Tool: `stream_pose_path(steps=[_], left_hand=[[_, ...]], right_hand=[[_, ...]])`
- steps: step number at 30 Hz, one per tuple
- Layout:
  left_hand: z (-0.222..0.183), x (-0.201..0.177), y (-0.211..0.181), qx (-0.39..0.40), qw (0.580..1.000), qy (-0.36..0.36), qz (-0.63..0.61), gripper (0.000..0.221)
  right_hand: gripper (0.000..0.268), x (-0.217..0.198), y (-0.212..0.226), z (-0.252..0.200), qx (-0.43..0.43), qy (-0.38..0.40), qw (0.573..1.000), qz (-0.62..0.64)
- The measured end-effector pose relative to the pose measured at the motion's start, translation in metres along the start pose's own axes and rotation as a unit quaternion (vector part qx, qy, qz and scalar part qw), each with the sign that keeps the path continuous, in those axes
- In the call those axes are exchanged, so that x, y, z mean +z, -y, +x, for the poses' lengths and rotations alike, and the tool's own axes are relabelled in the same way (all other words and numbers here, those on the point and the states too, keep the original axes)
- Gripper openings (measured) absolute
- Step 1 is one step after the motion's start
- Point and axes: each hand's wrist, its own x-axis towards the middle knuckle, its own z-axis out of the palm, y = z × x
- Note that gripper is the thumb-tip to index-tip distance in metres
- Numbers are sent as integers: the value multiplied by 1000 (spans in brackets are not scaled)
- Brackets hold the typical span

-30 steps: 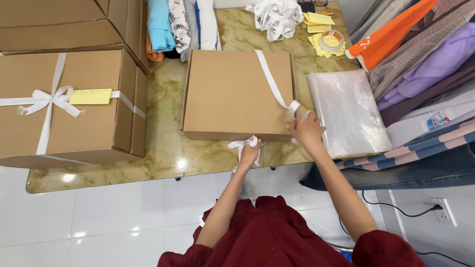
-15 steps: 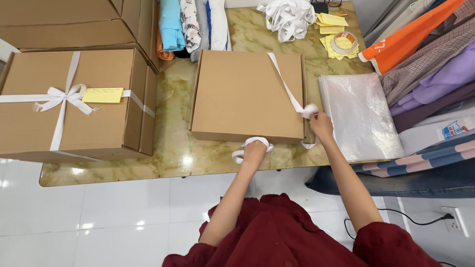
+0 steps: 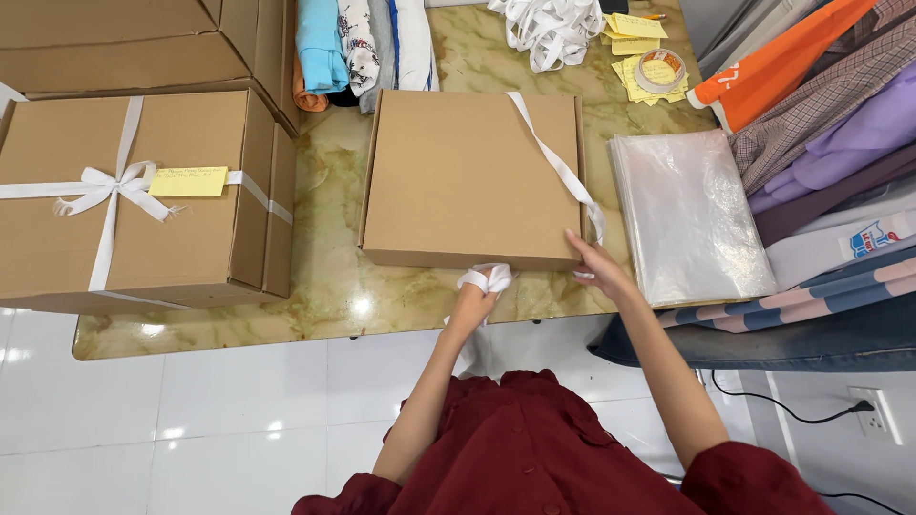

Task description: The person removes a white ribbon from a cardboard box, opens it, and places a plastic-wrapped item inside. They close the box, stack it on other boxes, then unwrap a folded cloth from bubble wrap and place it on the table. Finally, they tie a white ribbon around another box.

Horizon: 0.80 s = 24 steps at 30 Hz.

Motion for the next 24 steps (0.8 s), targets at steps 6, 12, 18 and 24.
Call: stream_pose_path(steps=[6, 12, 18, 24], left_hand=[[54, 34, 75, -126, 955, -43, -264, 31], [36, 12, 32, -170, 789, 6, -591, 25], [40, 61, 63, -196, 681, 26, -705, 19], [36, 90, 71, -249, 931, -143, -225, 40]], right_hand=[[126, -6, -6, 37, 86, 15, 993, 80], [119, 24, -2, 42, 62, 37, 995, 69], [127, 59, 20, 11, 69, 52, 980, 178], [137, 57, 57, -13, 94, 64, 974, 198]])
